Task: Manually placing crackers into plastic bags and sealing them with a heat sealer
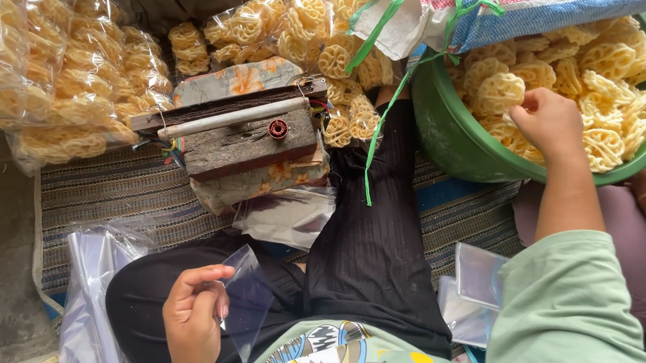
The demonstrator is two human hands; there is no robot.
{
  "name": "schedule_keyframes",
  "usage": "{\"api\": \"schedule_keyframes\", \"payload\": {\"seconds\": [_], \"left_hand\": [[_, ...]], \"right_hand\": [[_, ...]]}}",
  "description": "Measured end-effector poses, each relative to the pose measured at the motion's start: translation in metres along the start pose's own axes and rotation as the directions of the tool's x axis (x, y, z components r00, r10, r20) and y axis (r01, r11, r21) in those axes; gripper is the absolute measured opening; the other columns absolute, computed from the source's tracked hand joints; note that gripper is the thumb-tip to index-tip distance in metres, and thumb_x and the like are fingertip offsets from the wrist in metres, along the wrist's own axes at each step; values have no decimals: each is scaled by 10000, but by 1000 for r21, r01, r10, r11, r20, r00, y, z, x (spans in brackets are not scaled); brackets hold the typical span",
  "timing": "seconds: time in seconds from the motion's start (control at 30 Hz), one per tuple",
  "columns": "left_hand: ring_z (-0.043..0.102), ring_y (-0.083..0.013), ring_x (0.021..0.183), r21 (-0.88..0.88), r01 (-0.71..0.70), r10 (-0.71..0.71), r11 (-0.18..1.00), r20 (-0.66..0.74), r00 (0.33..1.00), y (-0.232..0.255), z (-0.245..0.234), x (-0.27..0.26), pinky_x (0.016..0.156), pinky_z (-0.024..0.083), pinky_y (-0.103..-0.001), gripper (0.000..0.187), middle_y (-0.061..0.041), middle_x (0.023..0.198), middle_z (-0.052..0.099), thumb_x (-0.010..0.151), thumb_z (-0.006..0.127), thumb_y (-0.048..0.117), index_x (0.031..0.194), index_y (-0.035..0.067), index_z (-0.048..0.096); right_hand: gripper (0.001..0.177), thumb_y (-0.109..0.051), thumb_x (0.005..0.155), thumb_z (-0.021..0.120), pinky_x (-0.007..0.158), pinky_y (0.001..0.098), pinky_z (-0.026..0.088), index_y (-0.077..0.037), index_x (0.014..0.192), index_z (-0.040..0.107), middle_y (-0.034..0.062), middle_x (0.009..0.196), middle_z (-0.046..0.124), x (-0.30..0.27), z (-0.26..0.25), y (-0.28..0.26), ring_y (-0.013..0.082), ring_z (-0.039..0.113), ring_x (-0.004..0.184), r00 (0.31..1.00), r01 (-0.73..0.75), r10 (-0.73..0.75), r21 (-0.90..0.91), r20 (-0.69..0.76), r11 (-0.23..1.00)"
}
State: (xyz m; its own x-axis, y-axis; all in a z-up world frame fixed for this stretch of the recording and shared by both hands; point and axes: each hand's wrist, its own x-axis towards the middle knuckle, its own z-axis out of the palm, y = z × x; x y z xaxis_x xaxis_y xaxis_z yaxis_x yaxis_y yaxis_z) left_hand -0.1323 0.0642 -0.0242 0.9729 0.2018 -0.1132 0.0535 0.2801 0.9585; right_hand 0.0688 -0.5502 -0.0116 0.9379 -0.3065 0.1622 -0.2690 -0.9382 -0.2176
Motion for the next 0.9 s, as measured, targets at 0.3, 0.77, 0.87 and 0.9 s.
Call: {"api": "schedule_keyframes", "payload": {"seconds": [0.3,0.77,0.87,0.9], "left_hand": [[533,-112,644,24,-70,70,997,-9,998,8,5,-8,577,486,-237,217,-142,1098,717,951,453,-105,979,11,634],[563,-128,608,-26,-227,226,974,-20,974,16,-12,-24,584,509,-211,197,-162,1049,685,988,507,-47,1115,101,481],[607,-140,642,106,-210,212,972,-7,977,21,-4,-28,637,537,-225,126,-180,1122,718,980,511,-71,983,51,544],[627,-142,662,221,-185,192,958,-8,981,24,0,-30,661,547,-233,159,-175,1155,736,966,497,-97,904,21,583]], "right_hand": [[591,-325,812,695,927,503,514,-214,1392,674,10,1409,646,-12,-9,3,295,628,1212,968,215,-148,-370,201,904],[389,45,921,597,729,343,519,129,1296,652,243,1122,711,-15,-13,-2,271,648,872,996,85,-65,376,-65,923],[421,-91,871,635,850,473,546,62,1258,699,251,1124,723,-5,-9,-7,394,676,966,970,-59,36,90,242,994],[431,-150,872,643,876,510,544,49,1249,701,270,1109,721,1,-8,-9,439,668,985,936,-53,55,-18,348,998]]}}
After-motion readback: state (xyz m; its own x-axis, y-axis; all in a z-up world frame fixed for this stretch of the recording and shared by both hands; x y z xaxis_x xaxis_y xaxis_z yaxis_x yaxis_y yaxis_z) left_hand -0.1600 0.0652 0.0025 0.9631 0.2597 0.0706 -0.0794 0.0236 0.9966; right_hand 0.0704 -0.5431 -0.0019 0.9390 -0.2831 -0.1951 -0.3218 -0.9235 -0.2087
